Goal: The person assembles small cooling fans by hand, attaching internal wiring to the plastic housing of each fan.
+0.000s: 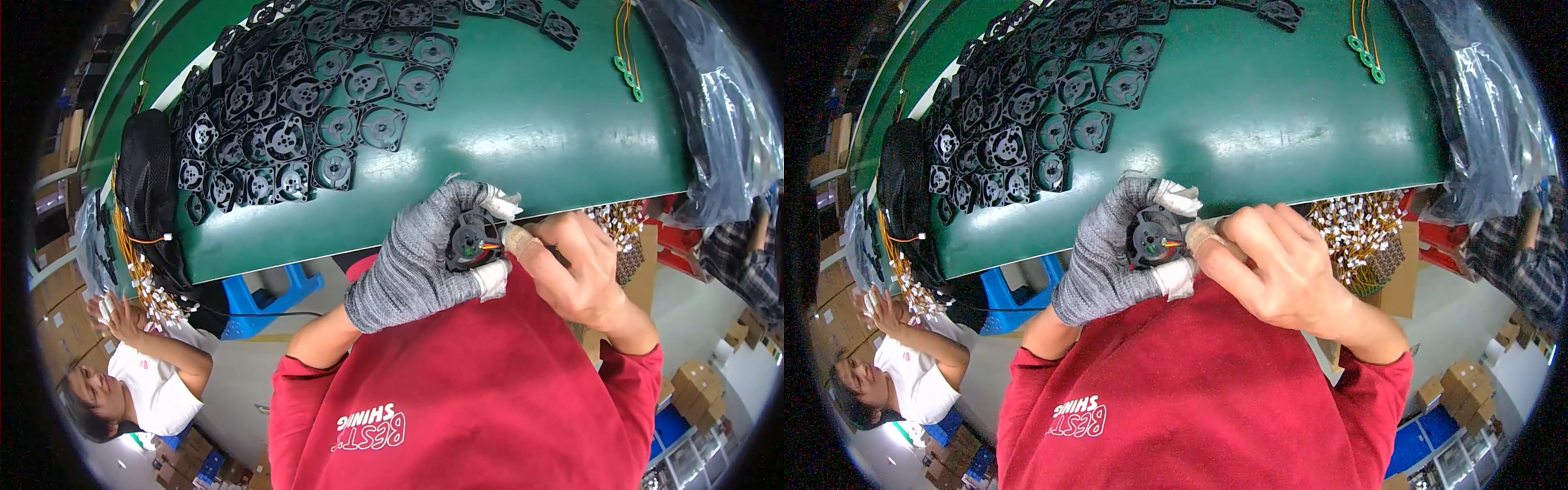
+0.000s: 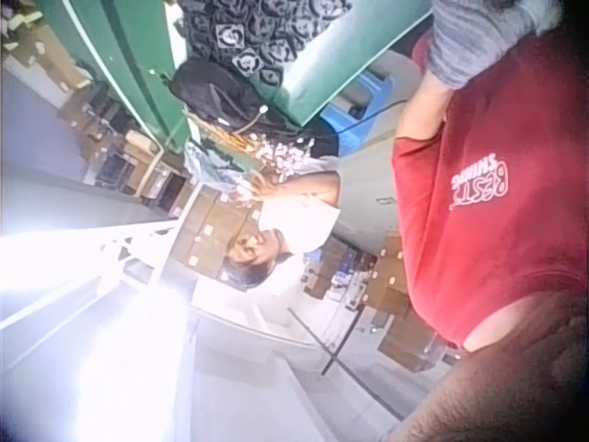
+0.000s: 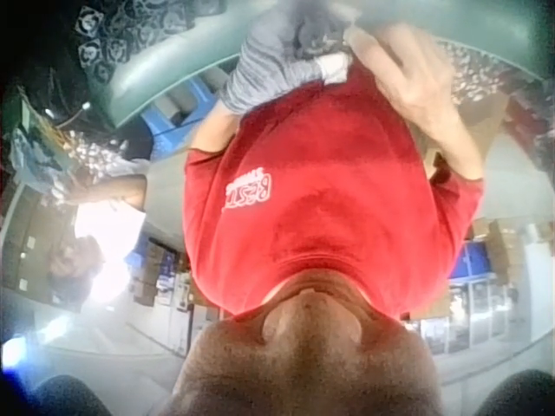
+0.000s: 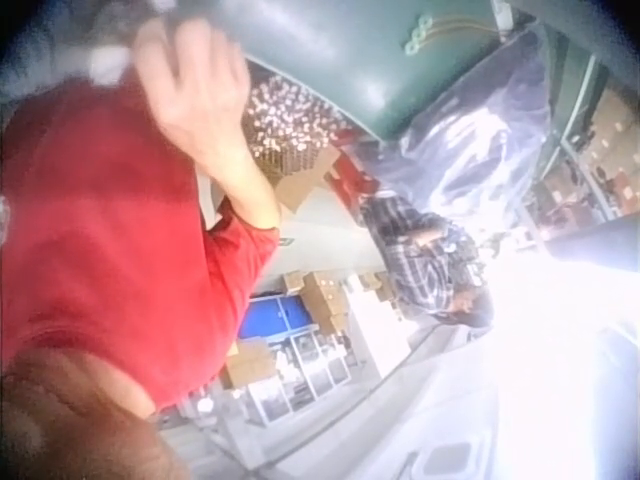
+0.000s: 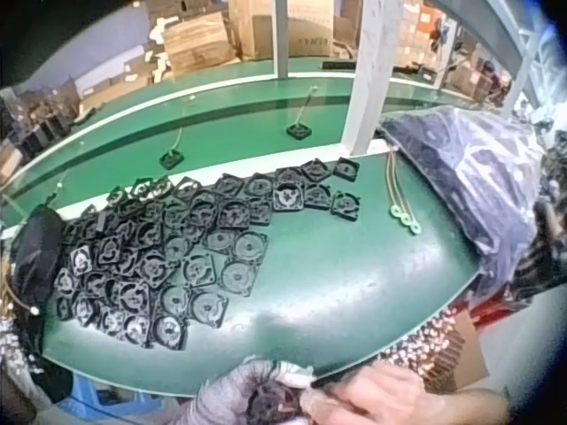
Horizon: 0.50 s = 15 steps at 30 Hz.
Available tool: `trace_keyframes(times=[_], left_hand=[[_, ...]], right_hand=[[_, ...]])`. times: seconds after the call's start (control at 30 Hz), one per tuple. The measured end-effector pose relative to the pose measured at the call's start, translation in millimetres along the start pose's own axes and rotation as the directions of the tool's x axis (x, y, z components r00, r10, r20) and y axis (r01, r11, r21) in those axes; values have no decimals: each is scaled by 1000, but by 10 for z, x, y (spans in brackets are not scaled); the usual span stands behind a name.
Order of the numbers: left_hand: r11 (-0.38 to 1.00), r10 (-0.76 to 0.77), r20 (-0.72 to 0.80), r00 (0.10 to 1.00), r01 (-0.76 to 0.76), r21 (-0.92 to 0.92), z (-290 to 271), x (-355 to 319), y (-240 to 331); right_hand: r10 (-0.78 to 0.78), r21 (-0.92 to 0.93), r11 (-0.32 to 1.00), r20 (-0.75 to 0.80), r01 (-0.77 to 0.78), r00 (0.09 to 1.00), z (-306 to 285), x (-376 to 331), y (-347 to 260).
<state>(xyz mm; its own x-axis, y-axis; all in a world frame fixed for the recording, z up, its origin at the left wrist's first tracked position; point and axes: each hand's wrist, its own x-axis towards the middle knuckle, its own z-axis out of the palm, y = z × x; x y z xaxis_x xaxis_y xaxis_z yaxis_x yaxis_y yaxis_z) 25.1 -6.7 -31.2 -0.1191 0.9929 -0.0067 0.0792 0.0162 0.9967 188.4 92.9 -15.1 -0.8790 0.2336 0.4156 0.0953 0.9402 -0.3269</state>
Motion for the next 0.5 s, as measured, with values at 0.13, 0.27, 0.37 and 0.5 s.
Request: trace_keyframes(times=[0.13, 0.27, 0.37, 0.5], left_hand=[[994, 70, -60, 996, -74, -79, 48, -19, -49], [995, 82, -70, 994, -77, 65, 45, -31, 0], [995, 43, -33, 999, -40, 86, 29, -54, -24], [995, 75, 63, 995, -70, -75, -29, -42, 21]], right_hand=[[41, 49, 998, -31, -40, 999, 77, -19, -96], [73, 95, 993, -21, -71, 997, 72, 6, -123], [218, 370, 890, 167, -266, 962, 65, -14, -78], [192, 835, 327, 399, -442, 897, -7, 9, 96]])
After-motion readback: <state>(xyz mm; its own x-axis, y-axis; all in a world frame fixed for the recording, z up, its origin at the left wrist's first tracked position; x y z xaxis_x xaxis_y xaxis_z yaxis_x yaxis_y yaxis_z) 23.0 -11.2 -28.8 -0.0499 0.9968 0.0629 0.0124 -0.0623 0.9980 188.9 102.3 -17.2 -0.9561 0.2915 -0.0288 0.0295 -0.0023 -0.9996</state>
